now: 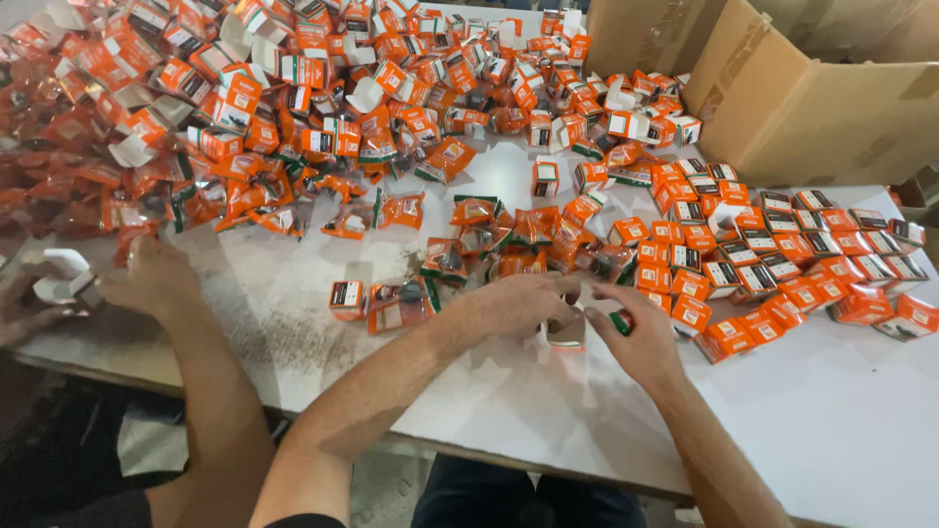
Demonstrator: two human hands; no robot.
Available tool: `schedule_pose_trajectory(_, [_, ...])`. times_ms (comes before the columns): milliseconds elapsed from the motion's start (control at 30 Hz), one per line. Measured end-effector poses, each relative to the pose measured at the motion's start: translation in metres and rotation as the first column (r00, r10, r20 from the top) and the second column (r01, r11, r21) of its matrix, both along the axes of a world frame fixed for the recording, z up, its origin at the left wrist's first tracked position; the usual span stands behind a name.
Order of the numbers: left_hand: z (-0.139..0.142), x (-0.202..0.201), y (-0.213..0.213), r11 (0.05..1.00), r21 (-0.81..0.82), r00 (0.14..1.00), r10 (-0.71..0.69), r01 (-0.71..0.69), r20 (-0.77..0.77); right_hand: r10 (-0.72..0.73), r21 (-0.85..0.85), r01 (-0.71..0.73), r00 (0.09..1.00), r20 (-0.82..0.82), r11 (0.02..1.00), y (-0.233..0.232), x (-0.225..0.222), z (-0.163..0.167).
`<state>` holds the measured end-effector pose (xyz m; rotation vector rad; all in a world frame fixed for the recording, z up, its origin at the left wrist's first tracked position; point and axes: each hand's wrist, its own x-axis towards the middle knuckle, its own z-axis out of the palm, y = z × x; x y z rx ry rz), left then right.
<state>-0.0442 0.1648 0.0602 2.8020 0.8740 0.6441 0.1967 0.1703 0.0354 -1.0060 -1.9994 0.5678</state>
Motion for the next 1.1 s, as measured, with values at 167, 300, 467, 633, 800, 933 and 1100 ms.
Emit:
schedule_pose_trajectory(167, [-0.003, 0.005, -0.028, 0.991, 0.098, 0.984, 0.079, -0.095, 0.157, 0.141, -0.02, -0.14, 0.986, 0.087, 0.99, -0.017, -0.013, -0.025])
schedule_pose_trajectory(300, [0.001, 0.008, -0.053, 0.919, 0.327, 0.948, 0.121, -0.219, 0.294, -0.058, 0.081, 0.045, 0.984, 0.166, 0.996, -0.014, -0.017, -0.033])
schedule_pose_trajectory(467, [-0.009, 0.007, -0.06, 0.845, 0.508, 0.976, 0.066, -0.167, 0.21, -0.155, 0.273, 0.121, 0.982, 0.106, 0.954, -0.008, -0.014, -0.039])
schedule_pose_trajectory(633, [-0.036, 0.002, -0.048, 0.708, 0.653, 0.962, 0.162, -0.267, 0.217, -0.148, 0.287, 0.124, 0.987, 0.064, 0.95, -0.005, -0.011, -0.04])
schedule_pose_trajectory(800, [-0.048, 0.009, -0.041, 0.8, 0.486, 0.936, 0.281, -0.35, 0.212, -0.249, 0.013, 0.249, 0.966, 0.074, 0.969, -0.006, -0.013, -0.038])
schedule_pose_trajectory(933, [-0.044, 0.014, -0.049, 0.847, 0.382, 0.907, 0.24, -0.37, 0.347, -0.217, 0.158, 0.208, 0.975, 0.044, 0.965, -0.007, -0.017, -0.038])
schedule_pose_trajectory(1100, [-0.048, 0.033, -0.049, 0.917, 0.171, 0.859, 0.254, -0.359, 0.444, -0.168, 0.299, 0.166, 0.986, -0.021, 0.94, -0.006, -0.017, -0.035])
